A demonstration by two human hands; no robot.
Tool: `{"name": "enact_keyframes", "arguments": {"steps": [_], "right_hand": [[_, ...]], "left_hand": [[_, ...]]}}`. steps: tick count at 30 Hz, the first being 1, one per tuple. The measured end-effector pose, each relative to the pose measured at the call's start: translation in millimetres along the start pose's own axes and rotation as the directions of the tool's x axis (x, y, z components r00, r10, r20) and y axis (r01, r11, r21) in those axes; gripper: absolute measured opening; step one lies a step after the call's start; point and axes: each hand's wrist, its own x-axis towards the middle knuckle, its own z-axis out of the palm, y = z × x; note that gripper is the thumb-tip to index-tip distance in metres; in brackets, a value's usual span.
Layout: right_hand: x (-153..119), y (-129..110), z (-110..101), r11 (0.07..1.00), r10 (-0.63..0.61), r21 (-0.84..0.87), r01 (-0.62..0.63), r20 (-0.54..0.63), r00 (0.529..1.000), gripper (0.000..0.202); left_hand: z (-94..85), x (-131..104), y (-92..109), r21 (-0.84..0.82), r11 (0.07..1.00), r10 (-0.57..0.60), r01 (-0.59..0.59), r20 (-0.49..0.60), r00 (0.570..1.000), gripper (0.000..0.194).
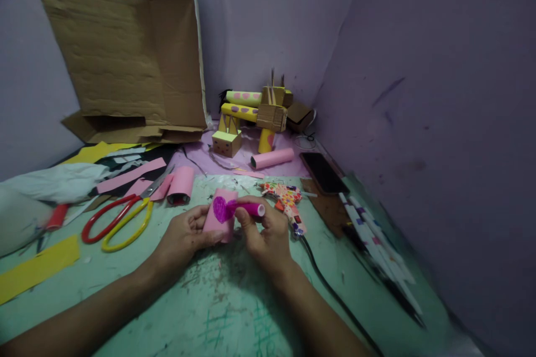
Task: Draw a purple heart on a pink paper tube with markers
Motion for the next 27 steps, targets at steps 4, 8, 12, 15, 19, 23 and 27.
{"name": "enact_keyframes", "arguments": {"steps": [4,8,12,15,19,23,27], "right_hand": [[-0.6,-0.5,-0.4,1.0,0.003,0.022,-0.004,0.02,1.0,0.012],[0.1,-1.4,-1.8,0.997,0.056,0.057,-0.05,-0.106,0.993,0.011],[1.2,-0.2,-1.9,0.996,0.082,0.045,-0.077,-0.118,0.99,0.011],[1.0,0.5,-1.5,0.999,0.048,0.003,-0.048,-0.04,0.998,0.013],[0.8,-0.3,-1.9,1.0,0.018,-0.017,-0.019,-0.012,1.0,0.012],[1.4,-1.2,-2.5,0.999,0.04,-0.013,-0.04,-0.056,0.998,0.011],[1.2,-1.0,-2.2,1.0,0.022,-0.015,-0.023,-0.028,0.999,0.011]], "left_hand": [[-0.9,-0.3,-0.6,0.005,1.0,0.01,-0.01,-0.002,1.0,0.059],[-0.3,-0.7,-0.4,0.007,1.0,0.006,-0.006,-0.019,1.0,0.06],[0.7,-1.0,0.1,-0.002,1.0,-0.004,0.004,-0.014,1.0,0.064],[0.8,-0.9,0.4,-0.005,1.0,0.006,-0.006,-0.011,1.0,0.062],[0.3,-0.5,0.5,0.004,1.0,0.007,-0.007,-0.013,1.0,0.06],[0.4,-0.6,0.5,0.009,1.0,0.007,-0.007,-0.023,1.0,0.06],[1.0,-0.8,0.2,0.005,1.0,0.003,-0.003,-0.028,1.0,0.06]]}}
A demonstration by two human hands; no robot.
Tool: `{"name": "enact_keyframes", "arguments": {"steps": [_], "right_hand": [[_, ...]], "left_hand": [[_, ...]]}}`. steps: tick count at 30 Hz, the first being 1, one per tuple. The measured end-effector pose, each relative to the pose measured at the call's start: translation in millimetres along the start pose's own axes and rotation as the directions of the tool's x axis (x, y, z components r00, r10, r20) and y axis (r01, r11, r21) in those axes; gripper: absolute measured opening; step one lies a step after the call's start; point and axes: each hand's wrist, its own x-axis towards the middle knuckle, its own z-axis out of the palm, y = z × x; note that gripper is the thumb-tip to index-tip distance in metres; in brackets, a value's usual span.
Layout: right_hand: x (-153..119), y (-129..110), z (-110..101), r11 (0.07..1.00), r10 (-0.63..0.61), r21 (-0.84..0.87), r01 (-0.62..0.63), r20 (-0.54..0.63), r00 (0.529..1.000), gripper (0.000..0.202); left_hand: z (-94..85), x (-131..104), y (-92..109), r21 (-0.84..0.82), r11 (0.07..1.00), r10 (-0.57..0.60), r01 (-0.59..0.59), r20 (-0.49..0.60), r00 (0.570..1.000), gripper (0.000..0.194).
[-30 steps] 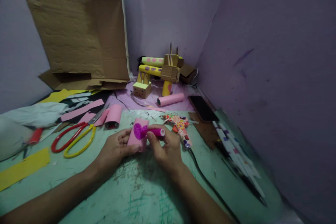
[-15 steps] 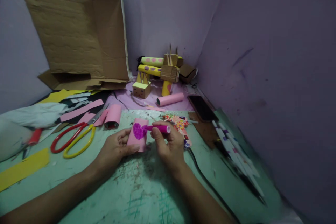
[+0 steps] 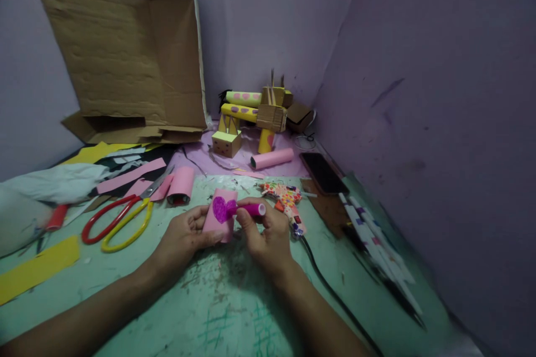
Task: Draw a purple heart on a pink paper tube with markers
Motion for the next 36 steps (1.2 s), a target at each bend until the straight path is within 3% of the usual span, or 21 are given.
{"name": "enact_keyframes", "arguments": {"steps": [5,11,17,27,36], "right_hand": [[-0.8,2.2,0.6,0.998,0.062,0.018,-0.061,-0.083,0.995,0.013],[-1.5,0.6,0.2,1.0,0.011,0.027,-0.011,0.002,1.0,0.013],[-3.8,0.8,-0.7,0.999,-0.021,0.027,0.022,-0.048,0.999,0.014],[-1.7,0.1,1.4,0.997,-0.07,0.01,0.07,-0.022,0.997,0.013],[-2.3,4.0,2.6,0.999,-0.036,0.004,0.036,-0.007,0.999,0.014]], "left_hand": [[0.0,0.1,-0.8,0.007,1.0,0.012,-0.012,0.009,1.0,0.059],[-0.4,0.2,-1.1,0.012,1.0,0.02,-0.021,0.022,1.0,0.057],[1.3,-1.4,0.0,0.065,0.997,0.045,-0.045,0.002,0.999,0.051],[2.7,-2.3,-0.6,0.114,0.99,0.078,-0.079,0.018,0.997,0.052],[3.1,-3.9,-1.6,0.121,0.991,0.061,-0.064,0.028,0.998,0.056]]}}
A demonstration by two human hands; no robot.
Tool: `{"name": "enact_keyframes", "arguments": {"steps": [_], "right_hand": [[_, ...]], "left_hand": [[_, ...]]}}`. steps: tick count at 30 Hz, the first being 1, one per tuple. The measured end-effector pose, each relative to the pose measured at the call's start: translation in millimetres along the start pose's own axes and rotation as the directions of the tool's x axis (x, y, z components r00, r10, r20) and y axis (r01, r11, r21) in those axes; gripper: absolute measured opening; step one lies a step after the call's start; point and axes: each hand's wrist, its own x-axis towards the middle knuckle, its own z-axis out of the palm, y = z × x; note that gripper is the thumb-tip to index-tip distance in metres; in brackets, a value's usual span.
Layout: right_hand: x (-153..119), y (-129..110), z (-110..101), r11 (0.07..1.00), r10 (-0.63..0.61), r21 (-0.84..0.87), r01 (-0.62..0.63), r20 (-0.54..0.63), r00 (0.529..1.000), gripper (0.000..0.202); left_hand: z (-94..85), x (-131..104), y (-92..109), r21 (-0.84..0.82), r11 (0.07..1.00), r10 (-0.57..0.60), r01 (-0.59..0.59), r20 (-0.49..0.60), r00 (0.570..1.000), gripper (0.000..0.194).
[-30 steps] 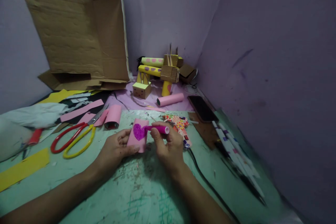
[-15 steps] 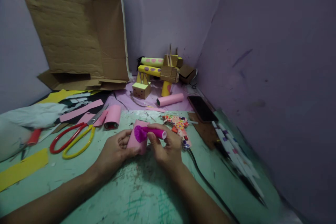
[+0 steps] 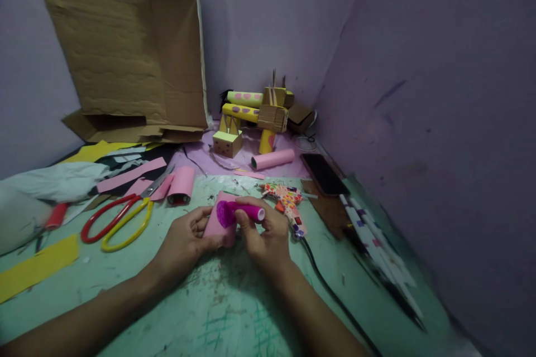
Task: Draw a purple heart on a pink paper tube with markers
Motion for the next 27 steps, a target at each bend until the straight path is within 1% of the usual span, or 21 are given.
{"name": "enact_keyframes", "arguments": {"steps": [7,16,23,27], "right_hand": [[0.1,-0.1,-0.6,1.0,0.021,0.008,-0.021,-0.028,0.999,0.013],[-1.1,1.4,-1.8,1.0,-0.001,-0.019,0.001,-0.011,1.0,0.011],[0.6,-4.0,-2.9,0.999,-0.038,-0.03,0.038,0.012,0.999,0.01],[0.7,-4.6,-2.6,0.999,-0.038,-0.037,0.039,0.009,0.999,0.009]], "left_hand": [[-1.2,1.0,-0.3,0.019,1.0,0.0,0.0,0.003,1.0,0.061],[-2.4,3.4,-2.2,0.013,1.0,0.002,-0.002,0.009,1.0,0.062],[-2.9,3.9,-3.8,0.016,1.0,0.01,-0.01,0.007,1.0,0.061],[-3.2,3.5,-3.8,0.019,1.0,0.008,-0.008,0.006,1.0,0.062]]}}
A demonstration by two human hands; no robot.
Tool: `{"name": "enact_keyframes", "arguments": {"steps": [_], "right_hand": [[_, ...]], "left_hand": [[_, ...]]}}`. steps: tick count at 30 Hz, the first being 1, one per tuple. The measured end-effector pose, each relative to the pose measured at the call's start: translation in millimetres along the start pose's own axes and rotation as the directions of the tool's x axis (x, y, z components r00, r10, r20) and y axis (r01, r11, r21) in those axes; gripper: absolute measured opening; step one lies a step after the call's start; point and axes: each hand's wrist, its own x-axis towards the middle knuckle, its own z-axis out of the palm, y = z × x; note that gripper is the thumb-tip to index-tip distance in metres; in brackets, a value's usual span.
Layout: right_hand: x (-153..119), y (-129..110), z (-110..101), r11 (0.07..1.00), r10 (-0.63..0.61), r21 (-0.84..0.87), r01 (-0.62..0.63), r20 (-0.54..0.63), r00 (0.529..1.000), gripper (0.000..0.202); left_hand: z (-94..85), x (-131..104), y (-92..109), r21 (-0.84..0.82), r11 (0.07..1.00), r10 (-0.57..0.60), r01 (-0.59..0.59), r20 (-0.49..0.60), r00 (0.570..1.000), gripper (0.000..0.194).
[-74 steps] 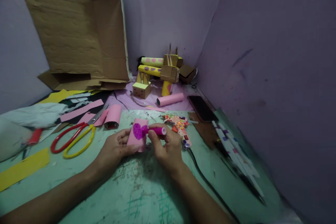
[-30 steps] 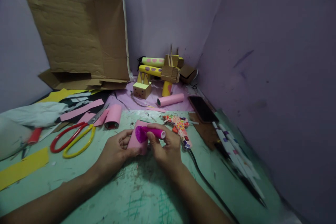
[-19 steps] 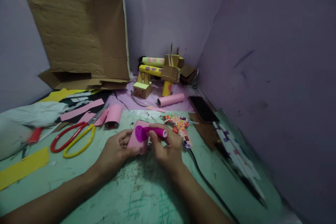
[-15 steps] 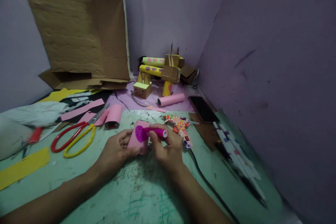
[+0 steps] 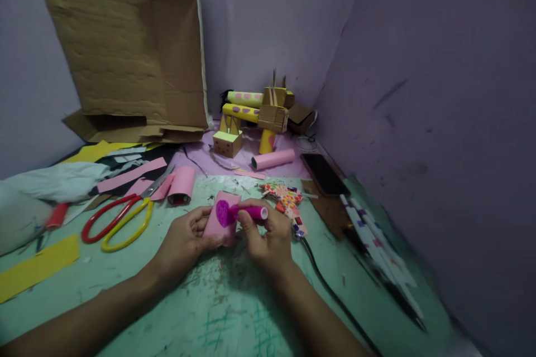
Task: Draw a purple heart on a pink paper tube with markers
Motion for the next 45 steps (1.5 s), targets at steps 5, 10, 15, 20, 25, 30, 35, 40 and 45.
{"name": "enact_keyframes", "arguments": {"steps": [5,10,15,20,25,30,35,40,45], "right_hand": [[-1.6,3.0,0.2,1.0,0.015,-0.001,-0.015,-0.007,1.0,0.01],[-2.5,7.1,1.1,1.0,0.021,0.006,-0.021,-0.023,1.0,0.012],[-1.9,4.7,0.9,1.0,0.018,0.015,-0.018,-0.009,1.0,0.011],[-0.8,-0.1,-0.2,1.0,-0.004,0.019,0.003,0.026,1.0,0.01],[-0.8,1.0,-0.2,1.0,0.004,0.008,-0.004,0.019,1.0,0.011],[-0.9,-0.2,-0.4,1.0,0.002,0.008,-0.002,0.032,0.999,0.01],[-1.0,-0.5,-0.5,1.0,0.007,0.011,-0.007,0.017,1.0,0.011],[0.4,-2.4,-0.9,1.0,0.005,0.002,-0.005,0.036,0.999,0.01],[0.5,-1.3,-0.4,0.999,0.047,-0.004,-0.047,-0.021,0.999,0.011]], "left_hand": [[-0.2,1.1,-0.2,-0.003,1.0,-0.001,0.001,0.004,1.0,0.062],[1.1,-0.7,0.5,-0.009,1.0,-0.002,0.001,-0.005,1.0,0.059],[1.2,-1.8,1.5,-0.005,1.0,-0.006,0.006,-0.005,1.0,0.057],[0.6,-0.3,0.5,-0.007,1.0,-0.003,0.003,-0.002,1.0,0.059],[0.2,0.0,0.7,0.01,1.0,-0.005,0.005,0.004,1.0,0.058],[0.1,-1.3,2.4,0.004,1.0,-0.001,0.001,0.001,1.0,0.055],[0.5,-1.3,2.0,0.002,1.0,0.003,-0.003,-0.001,1.0,0.054],[0.4,-0.3,1.4,-0.008,1.0,0.001,-0.001,0.0,1.0,0.055],[1.1,-1.3,2.9,-0.011,1.0,-0.01,0.01,-0.002,1.0,0.059]]}}
